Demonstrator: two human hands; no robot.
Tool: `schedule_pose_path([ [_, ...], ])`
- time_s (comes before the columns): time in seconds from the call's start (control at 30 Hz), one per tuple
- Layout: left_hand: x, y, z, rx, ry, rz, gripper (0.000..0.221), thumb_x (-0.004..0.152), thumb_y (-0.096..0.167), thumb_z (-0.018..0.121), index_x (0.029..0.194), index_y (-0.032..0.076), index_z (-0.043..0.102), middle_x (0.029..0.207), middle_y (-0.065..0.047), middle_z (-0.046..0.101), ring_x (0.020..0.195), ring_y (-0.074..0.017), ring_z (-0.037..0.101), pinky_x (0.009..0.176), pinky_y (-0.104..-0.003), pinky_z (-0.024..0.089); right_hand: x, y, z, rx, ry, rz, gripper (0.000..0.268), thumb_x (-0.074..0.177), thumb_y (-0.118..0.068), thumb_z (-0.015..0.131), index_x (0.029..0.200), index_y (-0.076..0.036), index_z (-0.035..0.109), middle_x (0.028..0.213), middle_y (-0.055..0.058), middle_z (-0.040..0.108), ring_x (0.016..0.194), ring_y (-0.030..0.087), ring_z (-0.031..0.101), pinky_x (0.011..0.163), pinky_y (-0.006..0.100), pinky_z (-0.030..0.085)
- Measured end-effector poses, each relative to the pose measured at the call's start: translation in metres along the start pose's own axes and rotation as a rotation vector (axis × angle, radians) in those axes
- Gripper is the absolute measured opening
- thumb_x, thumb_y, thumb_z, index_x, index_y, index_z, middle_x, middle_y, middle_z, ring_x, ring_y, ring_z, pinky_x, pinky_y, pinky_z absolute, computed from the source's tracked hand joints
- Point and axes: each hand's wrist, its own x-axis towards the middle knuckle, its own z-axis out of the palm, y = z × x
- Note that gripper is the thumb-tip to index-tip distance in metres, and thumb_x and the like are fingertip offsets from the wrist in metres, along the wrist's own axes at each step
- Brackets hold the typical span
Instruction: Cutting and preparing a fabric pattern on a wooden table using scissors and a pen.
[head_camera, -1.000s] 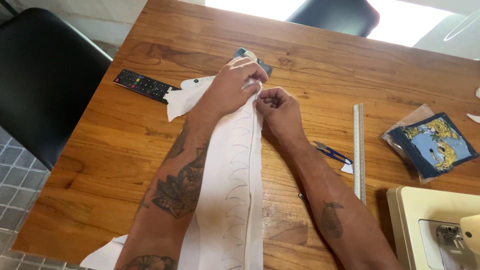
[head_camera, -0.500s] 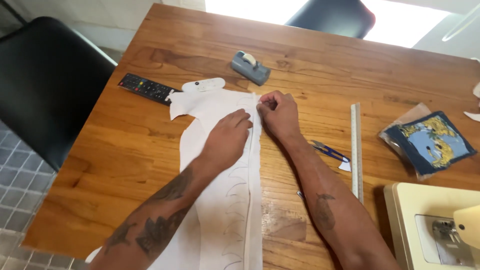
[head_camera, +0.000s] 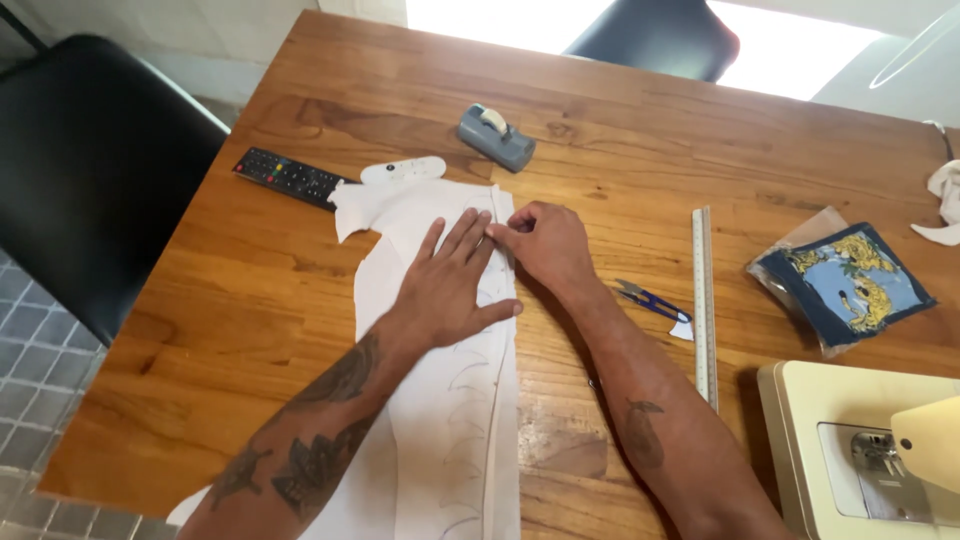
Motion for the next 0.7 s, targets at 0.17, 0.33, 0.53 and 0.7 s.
schedule_pose_path([
  [0.17,-0.002,0.005,-0.004,0.074,-0.035,-0.061,0.126,0.101,0.101,0.035,0.18,0.003,0.039,0.191,-0.016,0.035,0.181,-0.0303,0.021,0.148,-0.058,-0.004,0.005,0.003,-0.002,0.059,-0.044,-0.025,0.039,0.091,-0.053,0.093,0.105,-0.018,0.09,0.095,0.009,0.085,0.108,0.032,0.081,0.096,0.05,0.065],
  [0.33,-0.004,0.004,-0.002,0.044,-0.031,-0.075,0.129,0.1,0.101,0.036,0.18,0.0,0.036,0.192,-0.019,0.031,0.182,-0.0325,0.018,0.148,-0.059,-0.004,0.015,0.008,0.01,-0.012,-0.047,0.006,0.027,0.089,-0.052,0.091,0.098,-0.026,0.09,0.088,0.002,0.083,0.103,0.027,0.083,0.091,0.047,0.066],
  [0.53,0.0,-0.003,-0.001,0.006,-0.036,-0.037,0.118,0.104,0.096,0.039,0.182,0.008,0.038,0.192,-0.017,0.03,0.181,-0.034,0.02,0.147,-0.059,0.007,0.023,0.025,0.022,-0.006,-0.007,0.046,0.024,0.092,-0.052,0.089,0.099,-0.029,0.089,0.095,0.003,0.077,0.113,0.028,0.078,0.1,0.046,0.065],
  [0.7,0.003,-0.018,-0.002,-0.124,-0.06,-0.018,0.087,0.114,0.076,0.042,0.181,0.02,0.044,0.192,-0.013,0.031,0.181,-0.0339,0.023,0.146,-0.06,0.014,0.024,0.028,0.022,-0.037,-0.025,0.062,0.021,0.095,-0.051,0.085,0.103,-0.032,0.088,0.099,0.002,0.073,0.119,0.028,0.076,0.105,0.044,0.063],
])
